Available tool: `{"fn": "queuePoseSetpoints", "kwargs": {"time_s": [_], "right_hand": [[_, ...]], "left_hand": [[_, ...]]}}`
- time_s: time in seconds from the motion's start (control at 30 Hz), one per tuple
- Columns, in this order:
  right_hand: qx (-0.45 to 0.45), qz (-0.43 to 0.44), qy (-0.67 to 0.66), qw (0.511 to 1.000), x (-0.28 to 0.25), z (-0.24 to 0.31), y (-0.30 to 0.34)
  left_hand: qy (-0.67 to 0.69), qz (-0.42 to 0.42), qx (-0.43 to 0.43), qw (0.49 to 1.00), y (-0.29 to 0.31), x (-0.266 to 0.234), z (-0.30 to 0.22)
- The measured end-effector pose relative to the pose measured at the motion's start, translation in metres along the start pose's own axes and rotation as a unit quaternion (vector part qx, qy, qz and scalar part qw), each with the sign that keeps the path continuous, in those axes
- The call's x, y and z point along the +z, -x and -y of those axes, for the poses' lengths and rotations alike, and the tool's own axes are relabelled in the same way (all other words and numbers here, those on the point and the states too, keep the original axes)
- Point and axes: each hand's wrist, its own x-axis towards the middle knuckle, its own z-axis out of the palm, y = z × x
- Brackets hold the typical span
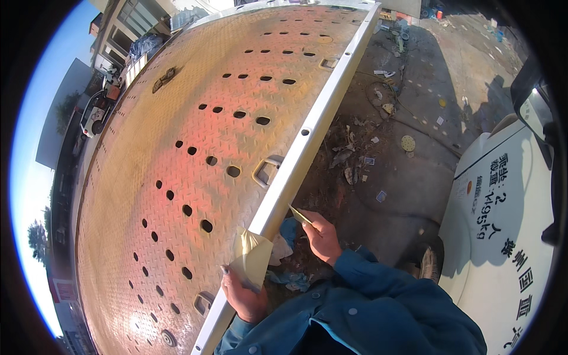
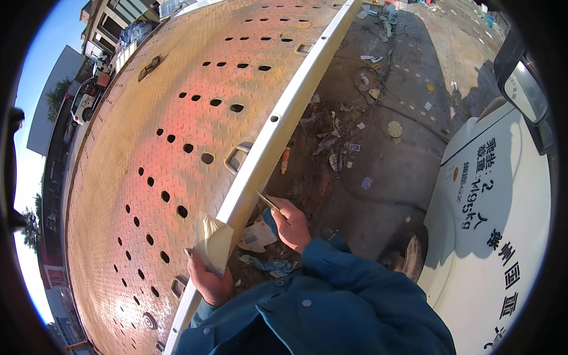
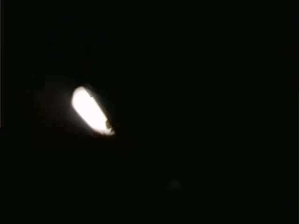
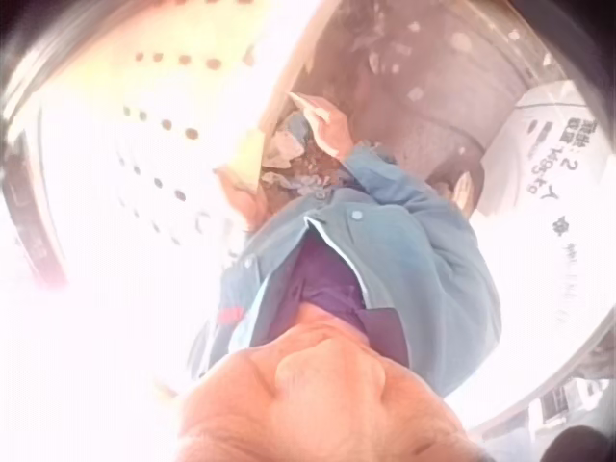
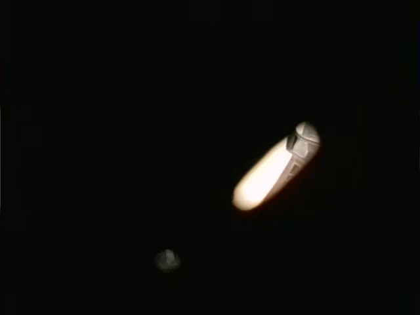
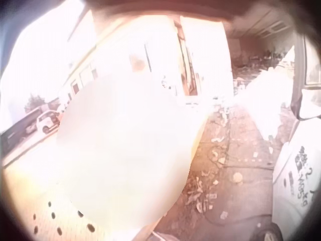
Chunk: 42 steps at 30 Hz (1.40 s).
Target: The person uses a putty knife to apply a yellow paste to the edge of a large metal panel, smoothing it along the seam. They then scoop more paste from a can and continue applying it to the panel edge.
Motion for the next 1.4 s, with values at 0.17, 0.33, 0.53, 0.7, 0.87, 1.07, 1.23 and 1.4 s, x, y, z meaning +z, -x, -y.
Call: {"fn": "queuePoseSetpoints", "kwargs": {"time_s": [0.17,0.33,0.53,0.7,0.87,1.07,1.23,1.4], "right_hand": [[-0.001,-0.198,-0.011,0.980,-0.087,-0.017,-0.147],[-0.016,-0.220,0.011,0.975,-0.121,0.017,-0.253],[-0.096,-0.198,0.105,0.970,-0.076,0.007,-0.222],[-0.111,-0.143,0.148,0.972,-0.023,0.024,-0.137],[-0.172,-0.063,0.154,0.971,0.013,0.037,-0.061],[-0.103,0.069,0.097,0.988,0.006,0.034,-0.005],[-0.057,-0.092,-0.029,0.994,-0.041,-0.007,-0.067],[-0.030,-0.165,-0.013,0.986,-0.068,-0.023,-0.147]], "left_hand": [[-0.011,-0.045,0.027,0.999,0.014,0.005,-0.002],[-0.025,-0.101,0.018,0.994,0.023,0.009,-0.005],[-0.044,-0.140,0.024,0.989,0.030,-0.003,0.004],[-0.031,-0.137,0.006,0.990,0.027,0.009,0.003],[-0.029,-0.085,0.012,0.996,0.017,0.010,0.007],[-0.015,-0.031,0.014,0.999,0.011,0.021,0.001],[-0.068,-0.061,0.041,0.995,0.002,-0.041,0.016],[-0.044,-0.091,-0.001,0.995,0.025,-0.008,-0.004]]}}
